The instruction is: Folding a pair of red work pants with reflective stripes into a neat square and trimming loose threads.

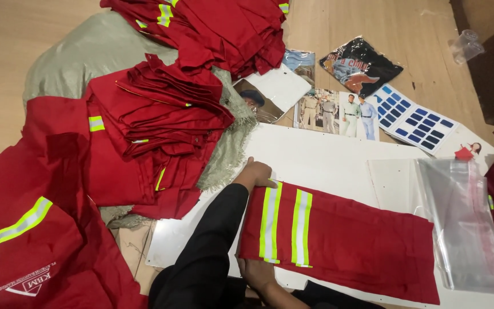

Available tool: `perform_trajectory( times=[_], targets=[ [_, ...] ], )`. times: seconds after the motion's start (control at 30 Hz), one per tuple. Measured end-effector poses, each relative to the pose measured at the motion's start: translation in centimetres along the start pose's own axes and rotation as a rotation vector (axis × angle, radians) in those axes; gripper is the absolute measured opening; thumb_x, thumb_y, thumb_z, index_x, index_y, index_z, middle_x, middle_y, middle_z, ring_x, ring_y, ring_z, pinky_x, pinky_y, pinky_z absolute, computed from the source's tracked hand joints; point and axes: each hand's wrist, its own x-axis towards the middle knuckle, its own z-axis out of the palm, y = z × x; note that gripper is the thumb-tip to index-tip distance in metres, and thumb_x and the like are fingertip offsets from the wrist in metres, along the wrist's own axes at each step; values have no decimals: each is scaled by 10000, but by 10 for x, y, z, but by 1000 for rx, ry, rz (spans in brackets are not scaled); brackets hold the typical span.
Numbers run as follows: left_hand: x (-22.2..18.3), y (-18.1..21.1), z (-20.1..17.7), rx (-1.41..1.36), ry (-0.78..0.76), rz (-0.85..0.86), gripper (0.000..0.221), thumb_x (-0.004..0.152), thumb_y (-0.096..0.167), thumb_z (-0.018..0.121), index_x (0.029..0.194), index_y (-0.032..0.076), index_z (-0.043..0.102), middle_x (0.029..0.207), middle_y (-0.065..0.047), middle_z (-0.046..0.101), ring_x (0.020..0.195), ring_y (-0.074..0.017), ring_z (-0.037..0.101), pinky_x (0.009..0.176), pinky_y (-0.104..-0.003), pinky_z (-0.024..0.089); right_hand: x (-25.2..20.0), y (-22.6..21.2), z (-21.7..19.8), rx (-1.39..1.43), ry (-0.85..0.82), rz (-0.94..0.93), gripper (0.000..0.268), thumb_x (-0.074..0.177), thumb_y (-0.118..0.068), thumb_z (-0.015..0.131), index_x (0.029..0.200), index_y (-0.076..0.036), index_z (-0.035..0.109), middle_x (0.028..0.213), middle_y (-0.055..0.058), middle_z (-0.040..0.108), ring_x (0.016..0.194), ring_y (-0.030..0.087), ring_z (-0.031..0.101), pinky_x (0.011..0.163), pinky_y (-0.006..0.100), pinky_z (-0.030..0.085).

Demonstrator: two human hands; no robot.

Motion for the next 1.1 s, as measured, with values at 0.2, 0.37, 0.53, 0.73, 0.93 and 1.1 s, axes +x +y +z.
perform_trajectory(
  times=[0.2,0.37,0.53,0.73,0.93,1.1],
  targets=[
    [-7,2,0,54,-35,-9,596,954,640,532,1159,132,769,1224,-80,726,1190,-284,609,1209,-561,136,2,-6,-12,27,-67,8,296,1023,-287,553,1171,-34,584,998,172,675,793,349,677,619,441,556],
    [6,-13,30,338,172,16,595,977,696,469,1064,199,785,1017,-33,773,982,-276,666,1099,-480,252,2,-9,-24,-18,-142,-219,297,1048,-333,530,1071,-67,660,913,121,717,687,322,672,614,405,530],
    [6,-18,35,384,205,-46,649,985,734,453,1131,168,737,948,-49,771,907,-266,680,1025,-452,318,4,-10,-34,-6,-51,-526,372,1008,-241,574,1288,-9,646,1287,134,669,873,315,626,738,395,505],
    [-21,-1,82,-12,699,-167,814,840,517,733,1520,182,434,1567,-148,392,1412,-385,374,1049,-521,358,0,-1,-27,36,-133,-780,332,1023,-208,555,1252,12,652,1367,161,610,1325,371,497,1139,488,350],
    [-113,40,121,-54,448,-61,832,919,641,547,1572,157,370,1681,-164,208,1555,-394,86,1192,-632,86,-1,-5,-28,183,44,-694,185,883,-132,711,1038,-44,760,1161,100,726,1015,272,670,878,398,494],
    [-137,40,140,98,342,-111,815,934,319,576,1633,183,180,1715,-160,65,1572,-363,-2,1203,-655,17,32,3,-50,413,436,-5,133,953,-185,603,952,-90,695,937,35,684,811,179,637,703,297,497]
  ],
)
